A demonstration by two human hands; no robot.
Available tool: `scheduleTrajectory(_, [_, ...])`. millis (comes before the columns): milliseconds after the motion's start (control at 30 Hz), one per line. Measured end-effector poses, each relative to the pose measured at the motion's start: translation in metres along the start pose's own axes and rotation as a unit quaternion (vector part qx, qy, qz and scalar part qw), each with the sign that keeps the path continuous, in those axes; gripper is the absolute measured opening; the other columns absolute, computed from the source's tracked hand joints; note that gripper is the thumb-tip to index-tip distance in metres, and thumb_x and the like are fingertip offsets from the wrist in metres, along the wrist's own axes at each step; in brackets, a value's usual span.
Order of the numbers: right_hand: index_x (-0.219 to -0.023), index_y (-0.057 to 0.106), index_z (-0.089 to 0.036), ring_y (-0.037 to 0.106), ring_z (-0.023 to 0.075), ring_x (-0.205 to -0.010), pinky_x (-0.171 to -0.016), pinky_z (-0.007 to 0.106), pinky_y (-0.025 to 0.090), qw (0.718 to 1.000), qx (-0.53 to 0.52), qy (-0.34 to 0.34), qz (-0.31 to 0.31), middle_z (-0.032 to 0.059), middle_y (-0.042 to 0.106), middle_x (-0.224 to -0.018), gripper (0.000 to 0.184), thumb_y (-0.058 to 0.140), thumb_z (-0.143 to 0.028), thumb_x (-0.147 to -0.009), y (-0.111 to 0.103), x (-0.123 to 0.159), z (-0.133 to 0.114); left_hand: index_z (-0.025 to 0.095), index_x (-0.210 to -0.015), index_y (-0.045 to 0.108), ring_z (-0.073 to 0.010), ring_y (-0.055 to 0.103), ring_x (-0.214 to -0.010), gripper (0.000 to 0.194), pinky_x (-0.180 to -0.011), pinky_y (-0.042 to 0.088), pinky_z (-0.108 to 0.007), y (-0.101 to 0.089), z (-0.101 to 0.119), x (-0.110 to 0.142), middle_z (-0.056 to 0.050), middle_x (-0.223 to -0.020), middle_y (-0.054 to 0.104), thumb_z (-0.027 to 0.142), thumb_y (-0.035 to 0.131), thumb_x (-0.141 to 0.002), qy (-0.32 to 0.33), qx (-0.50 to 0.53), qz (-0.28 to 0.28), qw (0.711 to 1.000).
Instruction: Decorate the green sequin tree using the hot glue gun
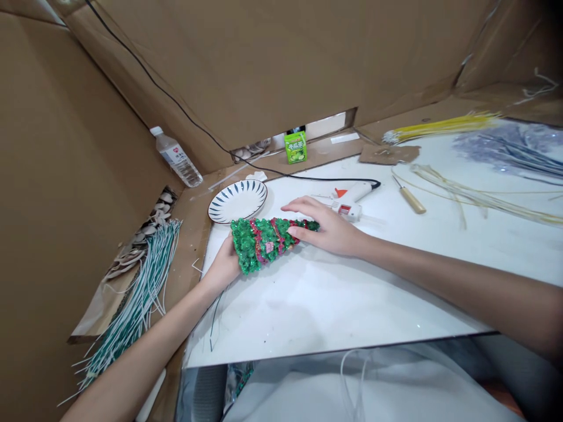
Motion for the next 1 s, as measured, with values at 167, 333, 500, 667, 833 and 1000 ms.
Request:
scheduleTrajectory(167, [-0.128, 0.05, -0.02, 0.051, 0.0171, -0.112, -0.099, 0.035, 0.038, 0.996, -0.046, 0.029, -0.071, 0.0069, 0.054, -0.124, 0.042, 0.045, -0.036, -0.089, 0.019, 0.003, 0.001, 0.016, -0.114, 0.059, -0.0309, 0.053, -0.112, 0.061, -0.098, 0.042, -0.044, -0.001, -0.01, 0.002, -0.01, -0.111, 0.066, 0.036, 0.076, -0.059, -0.032, 0.036, -0.006, 0.999])
scheduleTrajectory(333, [-0.126, 0.052, -0.022, 0.053, 0.0168, -0.11, -0.097, 0.035, 0.04, 0.99, -0.103, 0.063, -0.077, 0.0057, 0.055, -0.124, 0.042, 0.05, -0.035, -0.086, 0.019, 0.006, 0.002, 0.014, -0.116, 0.058, -0.03, 0.057, -0.106, 0.054, -0.093, 0.046, -0.045, 0.003, -0.014, 0.003, -0.011, -0.111, 0.065, 0.034, 0.071, -0.067, -0.039, 0.058, -0.035, 0.997])
scheduleTrajectory(500, [-0.125, 0.054, -0.022, 0.055, 0.0165, -0.107, -0.096, 0.035, 0.042, 0.986, -0.13, 0.073, -0.075, 0.006, 0.056, -0.123, 0.042, 0.054, -0.034, -0.084, 0.019, 0.008, 0.001, 0.014, -0.114, 0.059, -0.0299, 0.054, -0.111, 0.058, -0.096, 0.043, -0.045, -0.003, -0.013, 0.003, -0.01, -0.11, 0.065, 0.031, 0.075, -0.061, -0.028, 0.038, -0.016, 0.999])
scheduleTrajectory(667, [-0.124, 0.055, -0.024, 0.056, 0.0172, -0.107, -0.095, 0.036, 0.043, 0.985, -0.134, 0.079, -0.071, 0.0049, 0.057, -0.121, 0.042, 0.055, -0.036, -0.083, 0.018, 0.008, 0.002, 0.013, -0.111, 0.06, -0.0298, 0.053, -0.112, 0.057, -0.099, 0.041, -0.044, -0.004, -0.01, 0.003, -0.011, -0.116, 0.062, 0.031, 0.076, -0.059, -0.017, 0.035, -0.006, 0.999])
scheduleTrajectory(833, [-0.122, 0.057, -0.023, 0.055, 0.0179, -0.107, -0.096, 0.036, 0.043, 0.984, -0.139, 0.089, -0.067, 0.0052, 0.057, -0.122, 0.042, 0.056, -0.036, -0.082, 0.018, 0.008, 0.004, 0.014, -0.116, 0.056, -0.0293, 0.055, -0.11, 0.062, -0.097, 0.042, -0.043, 0.001, -0.008, 0.004, -0.011, -0.12, 0.061, 0.029, 0.077, -0.059, -0.026, 0.035, -0.022, 0.999])
scheduleTrajectory(1000, [-0.12, 0.058, -0.021, 0.056, 0.0179, -0.107, -0.097, 0.036, 0.043, 0.985, -0.133, 0.09, -0.065, 0.005, 0.058, -0.121, 0.041, 0.057, -0.035, -0.081, 0.018, 0.007, 0.004, 0.014, -0.12, 0.053, -0.0291, 0.048, -0.119, 0.067, -0.104, 0.036, -0.043, -0.008, -0.016, 0.004, -0.011, -0.122, 0.059, 0.029, 0.077, -0.06, -0.022, 0.018, 0.001, 1.0])
Point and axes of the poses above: each hand's wrist, its own x-axis away from the middle knuckle, its own y-axis out of the palm, z = x × y, the point moved 10 cm from there along -x, towards the middle knuckle
